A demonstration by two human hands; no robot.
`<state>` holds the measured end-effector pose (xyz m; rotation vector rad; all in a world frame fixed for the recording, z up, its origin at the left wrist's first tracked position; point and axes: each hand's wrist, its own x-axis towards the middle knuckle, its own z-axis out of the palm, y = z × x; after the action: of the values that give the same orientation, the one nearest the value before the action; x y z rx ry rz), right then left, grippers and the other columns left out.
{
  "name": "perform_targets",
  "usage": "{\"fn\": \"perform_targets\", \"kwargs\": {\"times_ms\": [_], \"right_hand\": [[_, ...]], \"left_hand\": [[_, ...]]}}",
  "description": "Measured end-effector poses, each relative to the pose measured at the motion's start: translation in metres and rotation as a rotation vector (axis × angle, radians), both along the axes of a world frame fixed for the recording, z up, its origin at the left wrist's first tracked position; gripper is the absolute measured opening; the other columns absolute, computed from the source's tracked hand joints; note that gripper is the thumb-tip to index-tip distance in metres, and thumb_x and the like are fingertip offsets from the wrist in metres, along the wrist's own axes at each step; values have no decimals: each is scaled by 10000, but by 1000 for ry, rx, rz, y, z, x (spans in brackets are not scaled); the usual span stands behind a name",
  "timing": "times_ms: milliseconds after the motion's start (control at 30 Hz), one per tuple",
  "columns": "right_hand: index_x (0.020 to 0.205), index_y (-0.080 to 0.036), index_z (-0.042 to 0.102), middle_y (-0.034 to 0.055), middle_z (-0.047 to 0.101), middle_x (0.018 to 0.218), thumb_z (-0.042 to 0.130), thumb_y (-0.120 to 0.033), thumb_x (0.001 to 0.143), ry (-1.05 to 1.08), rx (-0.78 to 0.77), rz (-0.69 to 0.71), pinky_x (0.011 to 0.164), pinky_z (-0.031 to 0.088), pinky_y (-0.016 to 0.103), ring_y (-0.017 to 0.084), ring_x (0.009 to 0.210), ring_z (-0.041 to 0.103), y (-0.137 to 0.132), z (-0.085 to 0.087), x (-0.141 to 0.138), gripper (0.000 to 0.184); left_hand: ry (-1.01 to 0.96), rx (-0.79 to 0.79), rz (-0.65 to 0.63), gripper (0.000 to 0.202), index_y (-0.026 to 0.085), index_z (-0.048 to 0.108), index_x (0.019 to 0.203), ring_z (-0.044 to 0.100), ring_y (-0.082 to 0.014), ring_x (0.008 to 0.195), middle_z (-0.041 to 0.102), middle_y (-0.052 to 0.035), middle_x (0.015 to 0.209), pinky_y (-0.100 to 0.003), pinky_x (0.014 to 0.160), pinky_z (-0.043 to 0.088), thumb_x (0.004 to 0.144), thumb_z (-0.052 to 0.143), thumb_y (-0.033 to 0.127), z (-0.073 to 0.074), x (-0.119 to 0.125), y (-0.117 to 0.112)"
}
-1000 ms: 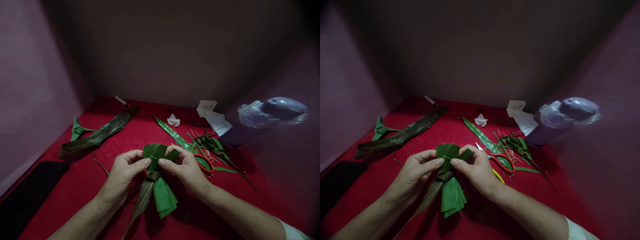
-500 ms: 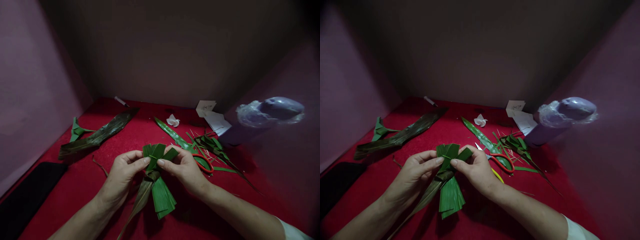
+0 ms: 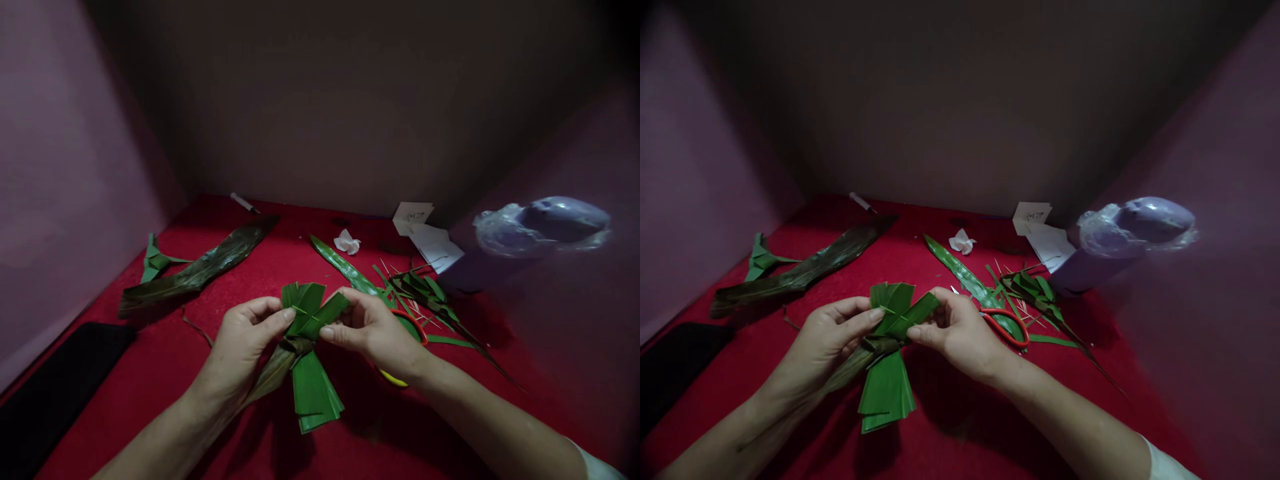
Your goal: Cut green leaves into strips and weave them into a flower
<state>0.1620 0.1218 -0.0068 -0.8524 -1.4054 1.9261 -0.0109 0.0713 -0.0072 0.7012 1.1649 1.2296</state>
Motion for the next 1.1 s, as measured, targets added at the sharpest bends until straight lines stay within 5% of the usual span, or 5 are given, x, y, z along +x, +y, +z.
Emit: {"fn": "perform_targets", "kwargs": {"times_ms": [200,533,867,1100], "right_hand": [[769,-161,541,-40,538,679,701,-150,687,-22,69,-47,594,384,221,78,610,470,-1,2,2,180],[779,-162,570,2,604,768,708,-229,706,-39,98,-42,704,462,274,122,724,567,-3,7,-1,169],[827,-184,490,-53,564,530,726,-357,675,-262,-23,11,362,372,171,91,424,513,1,18,9,330],[736,-181,501,-46,586,557,734,-330,677,-265,26,33,465,400,189,87,493,548,-1,14,7,282]], "left_hand": [[84,-1,-4,128,142,702,711,607,-135,588,689,-34,671,-229,577,486,672,720,263,3,0,-2],[112,9,0,135,159,694,736,625,-157,619,697,-38,701,-264,620,491,701,698,290,-1,-3,-3],[170,-1,-30,128,152,688,730,597,-136,610,682,-29,691,-246,604,472,701,699,276,4,0,-5],[197,-19,-78,132,142,667,672,542,-105,542,623,0,605,-210,531,433,679,715,266,4,3,-6]]}}
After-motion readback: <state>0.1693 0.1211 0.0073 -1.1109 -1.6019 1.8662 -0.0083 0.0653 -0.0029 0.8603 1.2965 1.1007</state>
